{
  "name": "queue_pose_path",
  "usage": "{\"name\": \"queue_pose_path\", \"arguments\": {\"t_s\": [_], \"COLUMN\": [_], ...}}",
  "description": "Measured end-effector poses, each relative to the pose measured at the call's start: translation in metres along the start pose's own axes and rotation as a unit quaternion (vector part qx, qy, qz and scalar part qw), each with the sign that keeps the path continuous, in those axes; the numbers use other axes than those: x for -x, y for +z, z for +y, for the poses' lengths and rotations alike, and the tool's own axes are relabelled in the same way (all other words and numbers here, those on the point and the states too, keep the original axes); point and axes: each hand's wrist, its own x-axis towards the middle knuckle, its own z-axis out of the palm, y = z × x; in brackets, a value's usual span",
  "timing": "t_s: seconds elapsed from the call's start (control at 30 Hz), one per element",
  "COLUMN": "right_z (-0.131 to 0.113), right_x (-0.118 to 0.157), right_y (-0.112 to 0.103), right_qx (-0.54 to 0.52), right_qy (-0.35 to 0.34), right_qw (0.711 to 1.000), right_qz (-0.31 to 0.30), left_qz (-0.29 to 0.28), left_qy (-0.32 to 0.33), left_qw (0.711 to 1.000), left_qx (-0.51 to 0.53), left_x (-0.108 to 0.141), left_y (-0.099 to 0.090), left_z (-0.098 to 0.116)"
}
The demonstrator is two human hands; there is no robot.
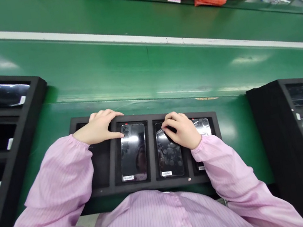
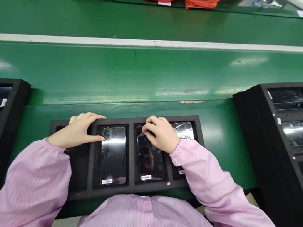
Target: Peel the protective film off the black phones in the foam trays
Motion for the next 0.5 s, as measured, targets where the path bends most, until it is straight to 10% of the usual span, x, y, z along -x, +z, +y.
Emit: {"name": "queue_pose_path", "arguments": {"t_s": [0.5], "right_z": [0.019], "right_x": [0.009], "right_y": [-0.023], "right_qx": [-0.153], "right_qy": [0.050], "right_qw": [0.987], "right_qz": [0.018], "left_qz": [0.003], "left_qy": [0.004], "left_qw": [1.000], "left_qx": [-0.004], "left_x": [0.000], "left_y": [0.001], "left_z": [-0.003]}}
